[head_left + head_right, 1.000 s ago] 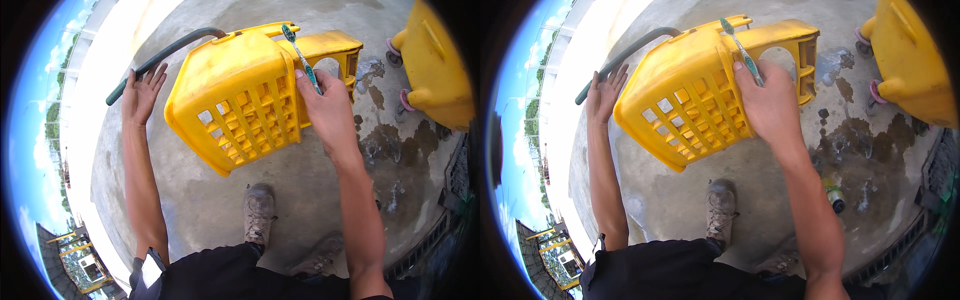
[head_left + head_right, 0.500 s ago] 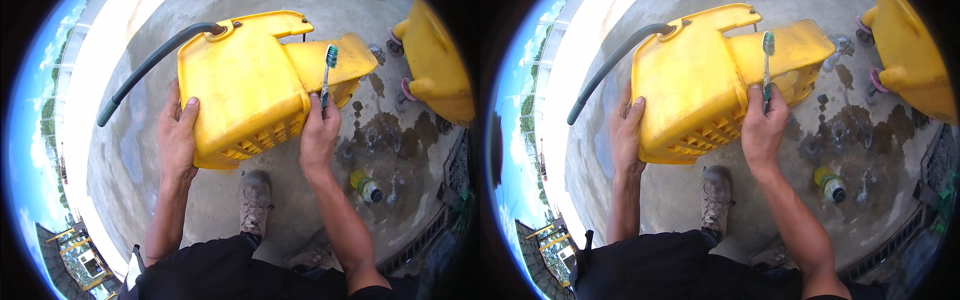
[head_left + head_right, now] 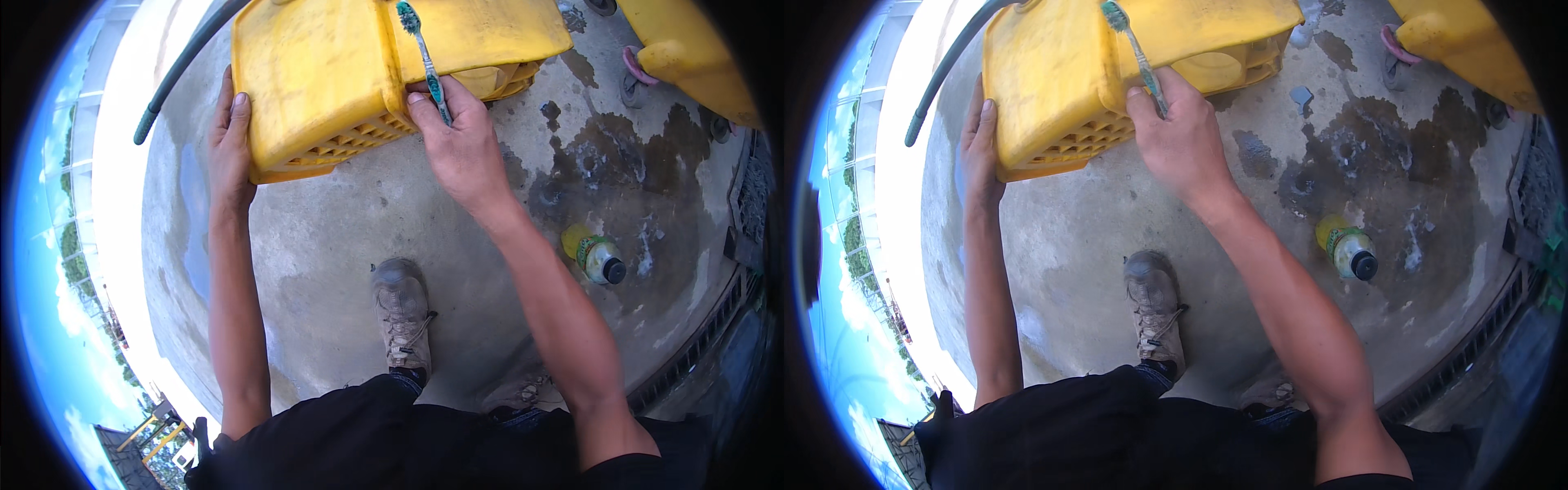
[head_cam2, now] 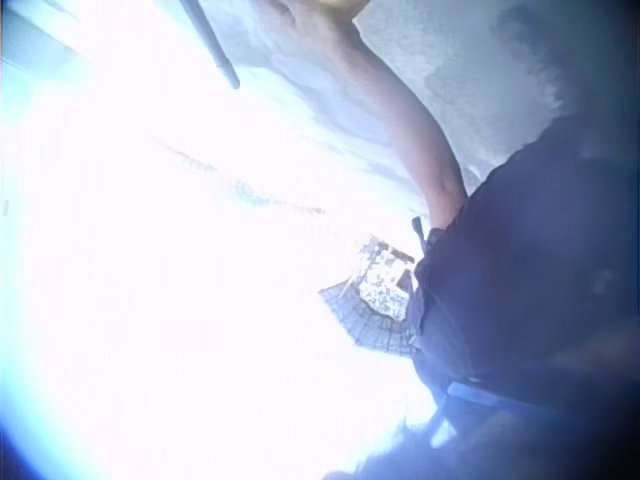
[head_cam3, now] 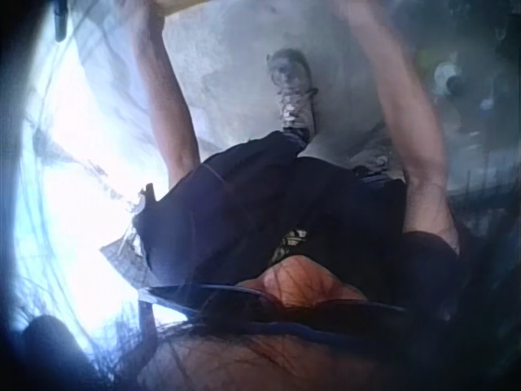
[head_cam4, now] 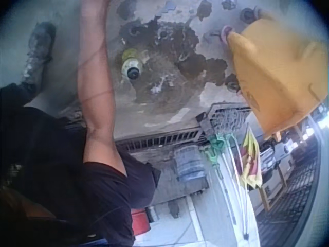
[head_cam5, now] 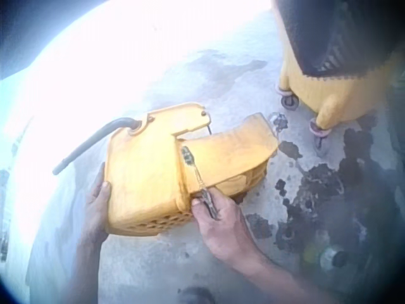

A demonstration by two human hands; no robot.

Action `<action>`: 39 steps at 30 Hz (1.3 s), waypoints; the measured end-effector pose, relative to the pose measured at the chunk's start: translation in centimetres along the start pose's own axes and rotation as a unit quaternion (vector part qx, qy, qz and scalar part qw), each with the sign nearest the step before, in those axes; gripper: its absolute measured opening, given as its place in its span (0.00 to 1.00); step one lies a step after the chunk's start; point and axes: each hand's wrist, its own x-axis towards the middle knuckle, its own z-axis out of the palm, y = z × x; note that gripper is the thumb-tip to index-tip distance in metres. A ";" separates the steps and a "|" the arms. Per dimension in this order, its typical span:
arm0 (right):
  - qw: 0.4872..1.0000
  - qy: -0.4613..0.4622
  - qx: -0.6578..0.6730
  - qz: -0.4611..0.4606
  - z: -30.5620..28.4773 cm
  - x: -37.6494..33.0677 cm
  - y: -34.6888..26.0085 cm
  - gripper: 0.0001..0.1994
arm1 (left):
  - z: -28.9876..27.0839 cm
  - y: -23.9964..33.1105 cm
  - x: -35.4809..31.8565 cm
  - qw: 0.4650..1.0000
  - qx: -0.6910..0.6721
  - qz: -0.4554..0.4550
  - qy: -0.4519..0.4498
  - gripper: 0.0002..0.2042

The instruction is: The person scrubs the underside and sides of a yellow mop bucket with a toothbrush and a small bottle of cleaning liquid. They repeatedly apply liquid and scrub different sections, then rinse the toothbrush under a tap.

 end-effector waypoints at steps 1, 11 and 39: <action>1.000 -0.008 -0.005 -0.010 0.3 -0.4 -0.2 0.17 | -0.6 -0.1 0.4 1.000 0.017 0.008 -0.007 0.29; 0.996 -0.060 0.064 -0.008 0.9 -0.4 -2.1 0.21 | -2.4 -0.2 2.6 0.986 0.164 0.035 0.006 0.27; 0.953 0.067 0.232 -0.180 -3.5 3.4 -19.8 0.16 | 3.5 -3.8 0.8 0.986 -0.123 -0.027 0.113 0.23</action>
